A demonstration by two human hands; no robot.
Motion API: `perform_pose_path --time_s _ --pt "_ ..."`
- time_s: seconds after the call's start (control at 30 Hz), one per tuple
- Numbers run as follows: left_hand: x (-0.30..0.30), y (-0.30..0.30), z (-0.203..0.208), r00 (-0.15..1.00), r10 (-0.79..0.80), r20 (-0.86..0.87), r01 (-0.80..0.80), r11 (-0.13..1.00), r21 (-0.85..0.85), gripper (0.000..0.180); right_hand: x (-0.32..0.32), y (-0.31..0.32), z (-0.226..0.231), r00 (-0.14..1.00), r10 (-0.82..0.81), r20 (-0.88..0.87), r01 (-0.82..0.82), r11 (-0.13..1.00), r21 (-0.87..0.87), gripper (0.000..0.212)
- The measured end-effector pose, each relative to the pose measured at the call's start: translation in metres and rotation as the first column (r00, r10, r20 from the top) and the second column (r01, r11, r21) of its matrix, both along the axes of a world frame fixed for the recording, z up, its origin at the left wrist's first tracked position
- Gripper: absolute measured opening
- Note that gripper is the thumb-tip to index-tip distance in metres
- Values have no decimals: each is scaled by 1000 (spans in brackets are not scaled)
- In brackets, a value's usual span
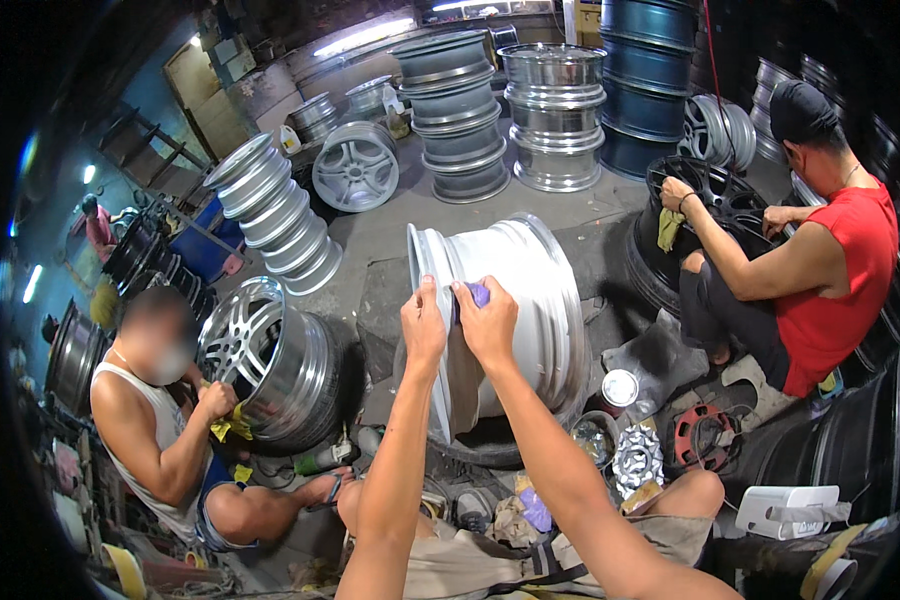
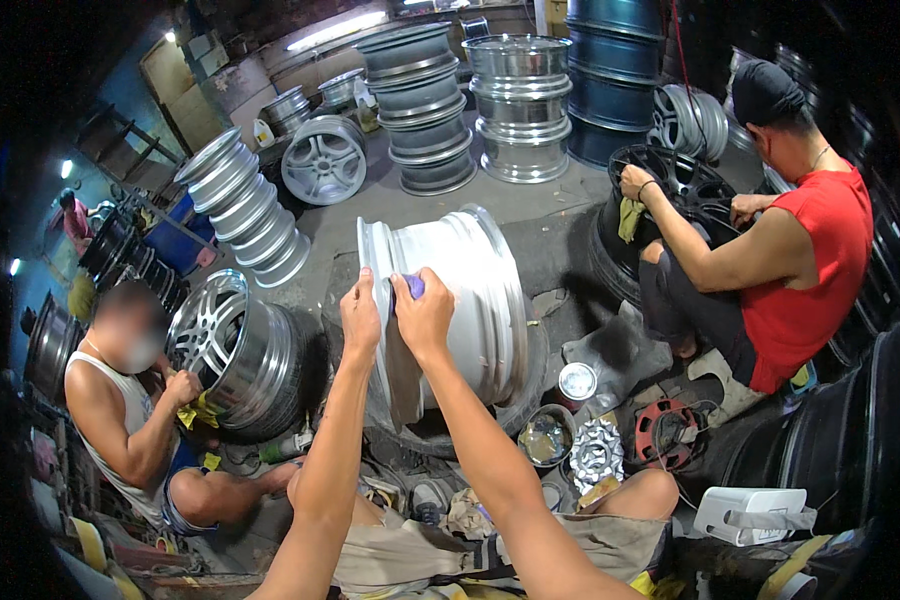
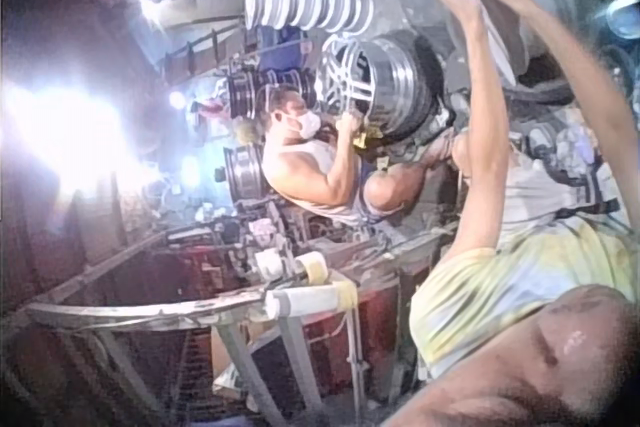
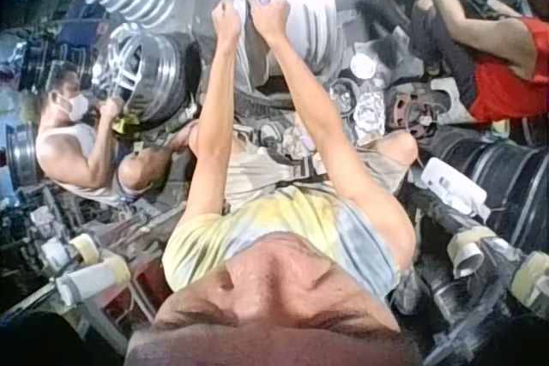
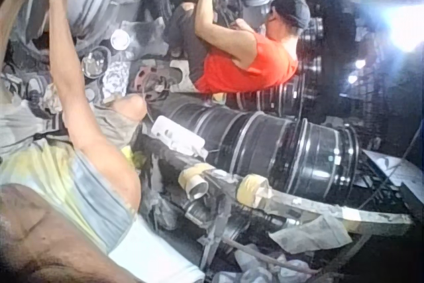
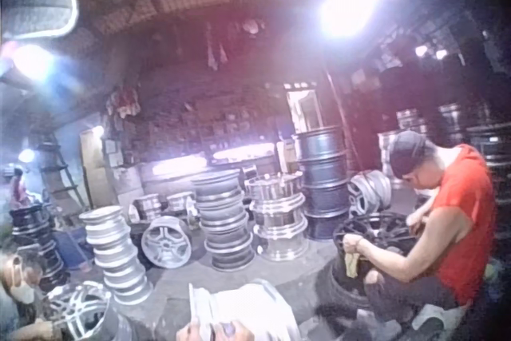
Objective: The person sits on the floor in a workshop and manually polishes a white car wheel rim. They use a purple sponge to rub the surface of the rim and a yellow cloth to wipe it down, repeating the process to clean the metal. Other workers are visible in the background performing similar tasks on different rims.
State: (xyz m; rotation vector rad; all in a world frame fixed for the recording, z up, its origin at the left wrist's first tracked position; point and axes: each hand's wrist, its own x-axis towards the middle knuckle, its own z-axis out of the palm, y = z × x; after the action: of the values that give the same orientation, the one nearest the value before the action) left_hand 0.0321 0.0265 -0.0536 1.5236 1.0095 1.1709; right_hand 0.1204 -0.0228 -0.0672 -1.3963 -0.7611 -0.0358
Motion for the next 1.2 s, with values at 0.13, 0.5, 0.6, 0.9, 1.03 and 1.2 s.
perform_pose_path --time_s 0.13,0.5,0.6,0.9,1.03,1.2 --pt "-13 -3 -3 999 30 -17 -29 999 42 52 -28 -36 -20 992 71 -103 -72 997 -8 39" --pt "-11 -3 1 999 33 6 -33 999 36 54 -38 -57 -12 992 127 27 -126 991 -33 38" --pt "-10 -4 0 999 35 5 -35 999 30 54 -28 -38 -4 992 101 82 -97 994 -47 33" --pt "-11 -1 1 999 38 -6 -38 999 -6 54 -53 -62 -25 999 -3 36 3 1000 17 38" --pt "-7 -1 1 999 34 -19 -34 999 25 56 -36 -38 -16 999 -16 -47 16 1000 6 41" --pt "-4 0 1 997 66 -46 -63 997 54 58 -44 -52 -29 991 -18 -134 17 1000 -3 43"
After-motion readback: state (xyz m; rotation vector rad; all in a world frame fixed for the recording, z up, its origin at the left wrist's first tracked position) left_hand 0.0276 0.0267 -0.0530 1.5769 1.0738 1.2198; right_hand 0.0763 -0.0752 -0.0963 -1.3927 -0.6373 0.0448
